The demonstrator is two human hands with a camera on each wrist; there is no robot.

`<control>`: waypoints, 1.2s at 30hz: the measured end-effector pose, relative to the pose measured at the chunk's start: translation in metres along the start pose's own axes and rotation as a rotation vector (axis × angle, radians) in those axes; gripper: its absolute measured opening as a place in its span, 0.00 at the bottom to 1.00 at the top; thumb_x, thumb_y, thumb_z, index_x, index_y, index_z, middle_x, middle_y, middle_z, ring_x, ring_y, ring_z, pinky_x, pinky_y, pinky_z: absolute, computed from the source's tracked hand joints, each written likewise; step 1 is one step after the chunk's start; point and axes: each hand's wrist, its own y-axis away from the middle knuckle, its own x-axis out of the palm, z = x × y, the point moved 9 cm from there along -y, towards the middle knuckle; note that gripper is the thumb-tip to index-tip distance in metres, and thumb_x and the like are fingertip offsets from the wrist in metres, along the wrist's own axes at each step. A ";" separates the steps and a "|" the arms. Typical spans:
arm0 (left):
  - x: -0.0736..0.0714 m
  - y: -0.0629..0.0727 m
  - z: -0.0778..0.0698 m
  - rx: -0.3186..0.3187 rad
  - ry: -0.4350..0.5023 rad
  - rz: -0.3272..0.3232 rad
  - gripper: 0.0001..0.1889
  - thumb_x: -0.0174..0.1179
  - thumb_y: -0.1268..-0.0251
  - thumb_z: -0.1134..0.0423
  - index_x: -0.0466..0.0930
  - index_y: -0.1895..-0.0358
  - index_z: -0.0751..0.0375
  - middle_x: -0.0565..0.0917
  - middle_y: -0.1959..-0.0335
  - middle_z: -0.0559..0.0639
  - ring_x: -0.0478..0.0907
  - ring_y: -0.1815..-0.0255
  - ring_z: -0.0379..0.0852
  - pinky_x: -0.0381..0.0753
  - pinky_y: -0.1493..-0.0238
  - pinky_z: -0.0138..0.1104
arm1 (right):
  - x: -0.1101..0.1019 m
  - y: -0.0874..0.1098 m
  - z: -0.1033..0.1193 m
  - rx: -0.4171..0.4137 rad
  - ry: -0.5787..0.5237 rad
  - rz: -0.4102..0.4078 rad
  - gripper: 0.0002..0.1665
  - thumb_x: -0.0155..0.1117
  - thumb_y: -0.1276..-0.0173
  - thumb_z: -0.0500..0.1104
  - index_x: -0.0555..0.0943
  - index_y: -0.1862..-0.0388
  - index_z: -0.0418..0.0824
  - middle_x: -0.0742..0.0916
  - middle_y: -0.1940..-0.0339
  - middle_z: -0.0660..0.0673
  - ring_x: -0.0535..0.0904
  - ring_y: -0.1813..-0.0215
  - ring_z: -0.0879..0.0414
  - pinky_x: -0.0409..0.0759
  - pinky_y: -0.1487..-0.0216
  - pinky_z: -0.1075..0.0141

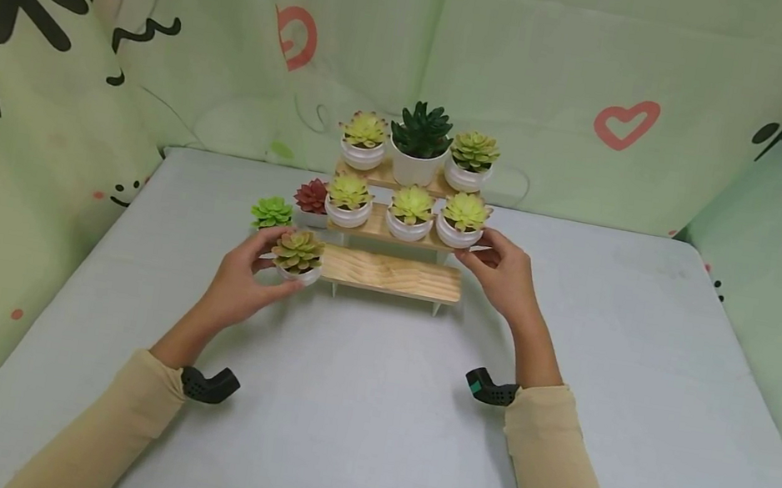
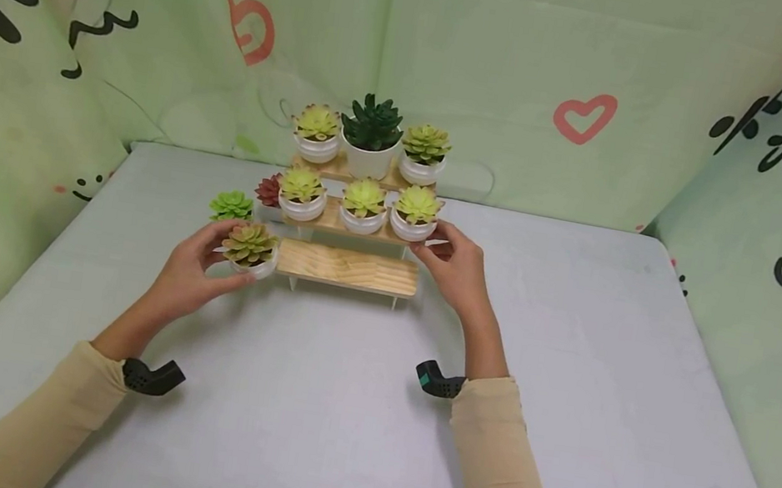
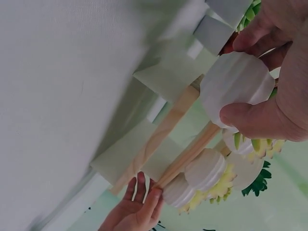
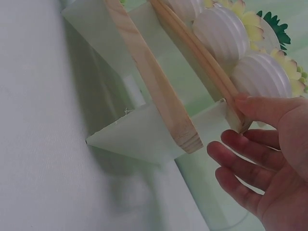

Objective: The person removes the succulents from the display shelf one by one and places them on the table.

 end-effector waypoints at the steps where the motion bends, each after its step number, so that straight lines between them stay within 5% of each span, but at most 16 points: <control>1: 0.000 0.000 0.001 -0.004 0.001 -0.002 0.38 0.72 0.46 0.65 0.64 0.31 0.58 0.71 0.35 0.58 0.70 0.34 0.55 0.79 0.38 0.49 | 0.000 0.000 0.000 0.000 -0.002 0.000 0.26 0.64 0.32 0.47 0.74 0.37 0.40 0.83 0.48 0.38 0.83 0.49 0.45 0.84 0.47 0.52; 23: 0.003 -0.007 0.034 -0.124 -0.026 0.026 0.39 0.72 0.46 0.63 0.62 0.30 0.54 0.71 0.34 0.60 0.68 0.32 0.57 0.77 0.36 0.51 | 0.001 0.000 -0.001 0.004 0.000 0.005 0.28 0.64 0.31 0.48 0.73 0.36 0.40 0.83 0.48 0.38 0.83 0.49 0.45 0.84 0.47 0.52; 36: 0.009 -0.011 0.044 -0.097 -0.050 0.047 0.41 0.71 0.46 0.67 0.60 0.29 0.58 0.70 0.34 0.62 0.69 0.33 0.60 0.77 0.38 0.55 | 0.001 -0.001 0.000 -0.013 -0.010 0.006 0.27 0.64 0.32 0.48 0.74 0.36 0.41 0.84 0.49 0.38 0.84 0.50 0.45 0.84 0.48 0.52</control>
